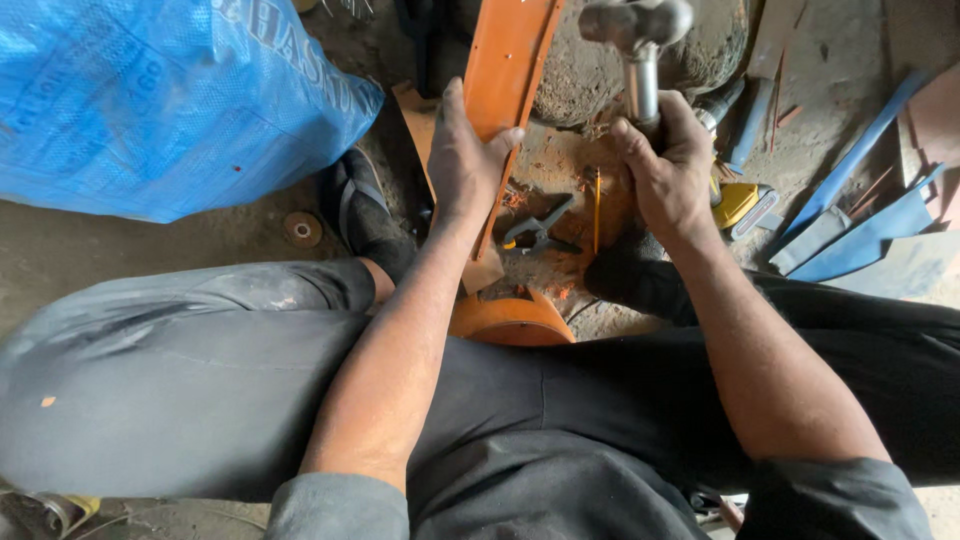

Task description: The person assembles an orange metal piece by hammering nails into pre-drilled holes, using pliers to bend and secure the edges, and clamping the piece to a wooden block for stability. The person repeatedly flips and repositions the piece to work on different sections.

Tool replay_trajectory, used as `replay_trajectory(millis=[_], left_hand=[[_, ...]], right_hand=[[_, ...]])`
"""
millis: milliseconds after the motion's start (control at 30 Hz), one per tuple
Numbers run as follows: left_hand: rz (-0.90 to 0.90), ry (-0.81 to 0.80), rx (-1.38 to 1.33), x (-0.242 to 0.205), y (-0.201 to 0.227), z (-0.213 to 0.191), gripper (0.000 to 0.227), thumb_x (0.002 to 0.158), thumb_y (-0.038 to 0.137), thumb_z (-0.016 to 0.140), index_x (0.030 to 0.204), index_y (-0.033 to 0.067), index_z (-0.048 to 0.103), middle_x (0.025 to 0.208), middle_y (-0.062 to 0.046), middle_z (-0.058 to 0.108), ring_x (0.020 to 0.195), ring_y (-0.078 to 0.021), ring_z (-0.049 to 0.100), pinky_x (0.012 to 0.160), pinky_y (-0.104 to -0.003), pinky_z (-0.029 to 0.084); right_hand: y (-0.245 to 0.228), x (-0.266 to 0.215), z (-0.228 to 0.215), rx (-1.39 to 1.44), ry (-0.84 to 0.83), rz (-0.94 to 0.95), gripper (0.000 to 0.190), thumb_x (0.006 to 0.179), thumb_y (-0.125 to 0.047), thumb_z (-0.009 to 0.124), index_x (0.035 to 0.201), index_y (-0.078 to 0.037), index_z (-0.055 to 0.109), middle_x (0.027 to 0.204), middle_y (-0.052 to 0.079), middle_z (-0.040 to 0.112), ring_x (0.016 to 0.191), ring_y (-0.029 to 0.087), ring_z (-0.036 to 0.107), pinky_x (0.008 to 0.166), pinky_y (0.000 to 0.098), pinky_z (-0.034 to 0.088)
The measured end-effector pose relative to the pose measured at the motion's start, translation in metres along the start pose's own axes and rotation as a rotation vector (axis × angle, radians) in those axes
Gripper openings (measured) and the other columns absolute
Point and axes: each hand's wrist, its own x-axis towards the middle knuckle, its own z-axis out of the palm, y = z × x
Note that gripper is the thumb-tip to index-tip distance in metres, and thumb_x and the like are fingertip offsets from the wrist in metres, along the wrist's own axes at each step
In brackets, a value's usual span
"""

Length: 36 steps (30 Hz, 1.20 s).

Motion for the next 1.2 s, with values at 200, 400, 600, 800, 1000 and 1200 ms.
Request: replay_trajectory(millis=[200, 400, 600, 800, 1000, 1200], left_hand=[[0.126, 0.067, -0.152, 0.009, -0.014, 0.010, 0.075, 0.096, 0.028, 0.079, 0.152, -0.0021, 0.040, 0.148, -0.025, 0.056, 0.134, -0.0352, 0.057, 0.110, -0.042, 0.047], [0.026, 0.079, -0.433, 0.018, -0.023, -0.002, 0.067, 0.099, 0.036, 0.071, 0.150, -0.0010, 0.047, 0.139, -0.020, 0.068, 0.127, -0.0280, 0.070, 0.111, -0.039, 0.056], [0.116, 0.037, -0.131, 0.013, -0.022, 0.006, 0.066, 0.097, 0.038, 0.073, 0.148, 0.0036, 0.050, 0.148, -0.021, 0.057, 0.138, -0.0330, 0.054, 0.114, -0.042, 0.045], [0.120, -0.024, -0.136, 0.015, -0.022, 0.009, 0.060, 0.098, 0.036, 0.073, 0.148, 0.0091, 0.053, 0.146, -0.016, 0.061, 0.138, -0.0299, 0.057, 0.115, -0.041, 0.048], [0.109, -0.025, -0.141, 0.016, -0.013, 0.005, 0.057, 0.097, 0.032, 0.073, 0.146, 0.0101, 0.054, 0.143, -0.013, 0.064, 0.133, -0.0279, 0.063, 0.111, -0.039, 0.051], [-0.021, -0.058, -0.087, 0.016, -0.006, 0.004, 0.055, 0.096, 0.030, 0.070, 0.146, 0.0133, 0.054, 0.141, -0.010, 0.064, 0.127, -0.0251, 0.064, 0.108, -0.038, 0.050]], right_hand=[[0.008, 0.003, 0.005, -0.117, 0.011, 0.038, 0.031, 0.111, -0.031, 0.067, 0.120, -0.002, 0.062, 0.084, -0.004, 0.055, 0.069, 0.004, 0.049, 0.059, 0.0220, 0.041], [0.010, 0.006, 0.004, -0.082, 0.038, 0.044, 0.035, 0.109, -0.033, 0.068, 0.121, -0.001, 0.061, 0.083, -0.004, 0.055, 0.067, 0.003, 0.050, 0.058, 0.0217, 0.043], [0.009, 0.004, 0.004, -0.079, 0.041, 0.020, 0.038, 0.110, -0.036, 0.068, 0.123, -0.001, 0.062, 0.082, -0.003, 0.057, 0.068, 0.004, 0.052, 0.059, 0.0223, 0.045], [0.016, 0.005, 0.003, -0.283, 0.006, 0.020, 0.041, 0.110, -0.039, 0.067, 0.121, 0.001, 0.063, 0.081, -0.002, 0.058, 0.070, 0.004, 0.055, 0.062, 0.0235, 0.047], [0.011, 0.007, 0.011, -0.414, -0.042, -0.006, 0.038, 0.110, -0.035, 0.067, 0.123, 0.000, 0.063, 0.084, 0.002, 0.065, 0.079, 0.008, 0.061, 0.071, 0.0267, 0.051], [0.004, 0.003, 0.012, -0.417, -0.053, -0.098, 0.036, 0.112, -0.033, 0.067, 0.124, 0.000, 0.062, 0.088, 0.003, 0.065, 0.083, 0.009, 0.061, 0.076, 0.0275, 0.052]])
